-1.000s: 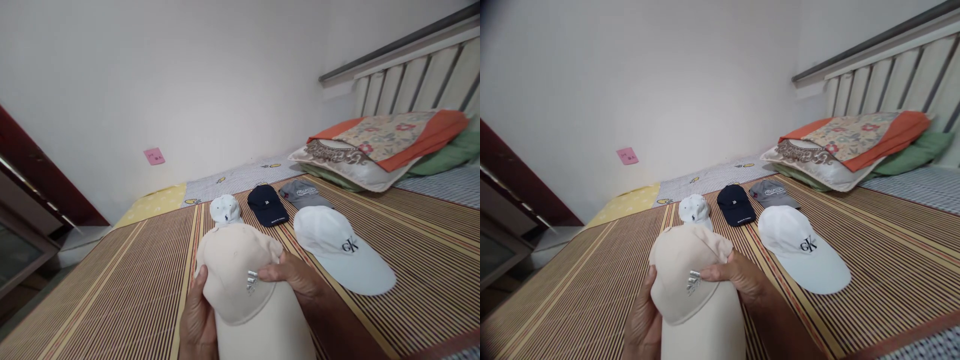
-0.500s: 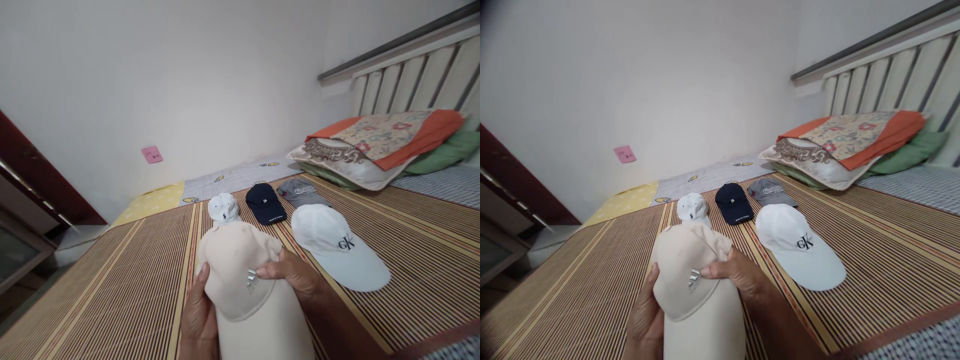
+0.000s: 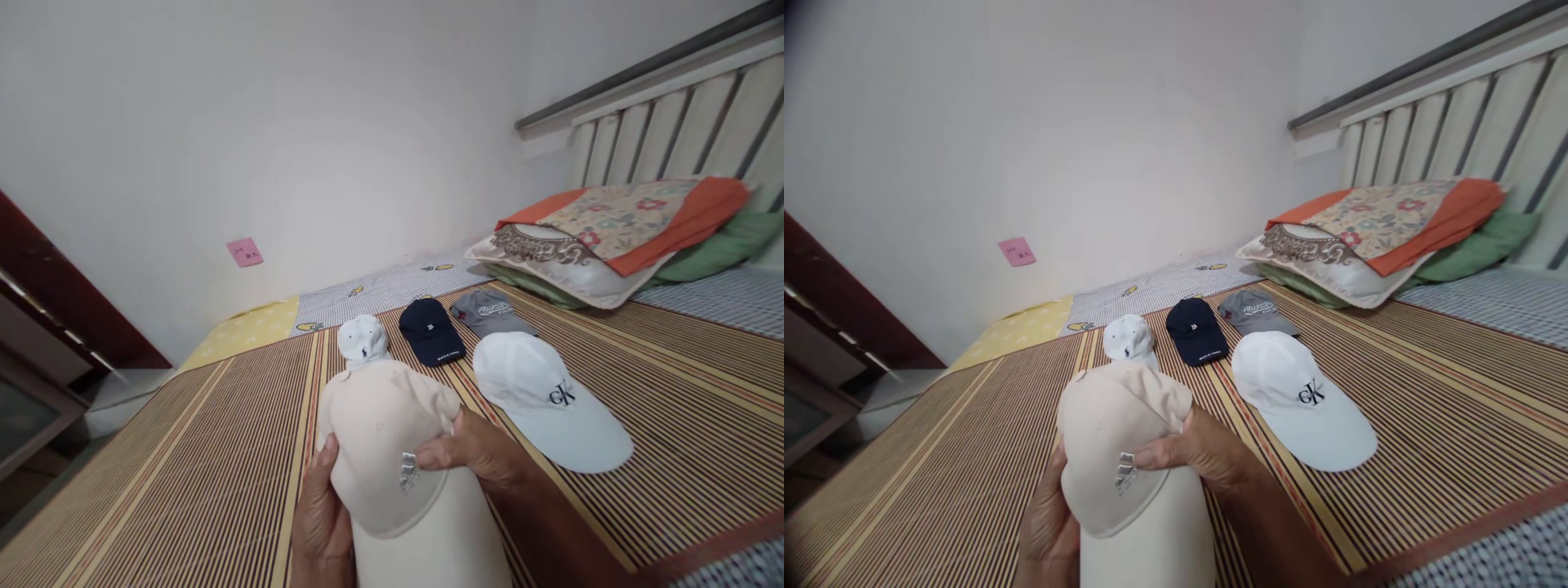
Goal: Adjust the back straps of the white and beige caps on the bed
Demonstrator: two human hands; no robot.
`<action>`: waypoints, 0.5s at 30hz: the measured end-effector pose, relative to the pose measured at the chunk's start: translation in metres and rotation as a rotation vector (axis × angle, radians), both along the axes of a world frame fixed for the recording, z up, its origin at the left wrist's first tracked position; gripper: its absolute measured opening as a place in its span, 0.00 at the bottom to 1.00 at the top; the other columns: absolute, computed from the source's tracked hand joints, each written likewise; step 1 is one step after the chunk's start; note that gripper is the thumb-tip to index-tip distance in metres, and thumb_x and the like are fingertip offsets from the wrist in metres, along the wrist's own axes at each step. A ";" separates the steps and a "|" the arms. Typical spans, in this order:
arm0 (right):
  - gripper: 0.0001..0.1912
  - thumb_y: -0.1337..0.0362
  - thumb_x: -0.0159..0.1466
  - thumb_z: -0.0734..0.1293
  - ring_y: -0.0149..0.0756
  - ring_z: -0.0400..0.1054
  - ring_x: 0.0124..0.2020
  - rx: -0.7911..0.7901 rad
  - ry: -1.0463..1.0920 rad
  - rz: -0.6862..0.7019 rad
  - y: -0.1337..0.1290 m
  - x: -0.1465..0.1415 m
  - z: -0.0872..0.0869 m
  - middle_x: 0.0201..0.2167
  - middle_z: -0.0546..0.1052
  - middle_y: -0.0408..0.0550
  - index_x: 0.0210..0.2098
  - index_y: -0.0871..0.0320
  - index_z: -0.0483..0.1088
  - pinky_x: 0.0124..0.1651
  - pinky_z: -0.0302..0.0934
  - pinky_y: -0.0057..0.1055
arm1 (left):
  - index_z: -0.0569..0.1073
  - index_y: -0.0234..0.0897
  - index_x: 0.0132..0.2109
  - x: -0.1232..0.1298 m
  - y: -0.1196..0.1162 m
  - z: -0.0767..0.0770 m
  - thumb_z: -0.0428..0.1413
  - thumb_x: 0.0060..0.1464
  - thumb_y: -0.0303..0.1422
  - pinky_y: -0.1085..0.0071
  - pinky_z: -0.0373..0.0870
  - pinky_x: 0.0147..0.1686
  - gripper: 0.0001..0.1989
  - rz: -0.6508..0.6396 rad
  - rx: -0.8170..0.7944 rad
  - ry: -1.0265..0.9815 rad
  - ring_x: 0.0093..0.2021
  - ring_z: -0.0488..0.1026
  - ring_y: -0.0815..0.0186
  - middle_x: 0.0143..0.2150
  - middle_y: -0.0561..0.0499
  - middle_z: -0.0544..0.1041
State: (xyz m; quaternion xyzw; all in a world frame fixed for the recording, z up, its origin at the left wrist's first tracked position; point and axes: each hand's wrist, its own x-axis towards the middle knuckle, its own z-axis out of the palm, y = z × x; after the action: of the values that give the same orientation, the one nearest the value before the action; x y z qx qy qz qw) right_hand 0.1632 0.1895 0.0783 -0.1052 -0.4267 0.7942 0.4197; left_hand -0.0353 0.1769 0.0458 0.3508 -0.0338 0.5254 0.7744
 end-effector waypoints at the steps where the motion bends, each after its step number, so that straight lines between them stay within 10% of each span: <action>1: 0.40 0.70 0.54 0.79 0.45 0.81 0.46 -0.007 -0.008 0.014 -0.001 0.001 0.001 0.47 0.85 0.51 0.65 0.53 0.69 0.52 0.72 0.41 | 0.75 0.46 0.64 0.000 0.000 -0.001 0.33 0.73 0.35 0.52 0.44 0.74 0.28 0.012 0.004 -0.011 0.73 0.60 0.56 0.64 0.48 0.76; 15: 0.44 0.69 0.55 0.79 0.44 0.82 0.38 -0.040 -0.066 0.006 0.001 0.011 0.004 0.44 0.86 0.51 0.69 0.53 0.64 0.48 0.73 0.41 | 0.74 0.42 0.64 -0.002 0.007 -0.012 0.31 0.74 0.35 0.56 0.42 0.75 0.30 -0.004 -0.046 0.007 0.72 0.62 0.59 0.63 0.48 0.77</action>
State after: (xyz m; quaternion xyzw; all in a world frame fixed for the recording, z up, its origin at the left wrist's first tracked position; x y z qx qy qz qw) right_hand 0.1740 0.1901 0.0823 -0.1382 -0.4247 0.7998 0.4010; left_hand -0.0378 0.1837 0.0341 0.3346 -0.0195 0.5232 0.7835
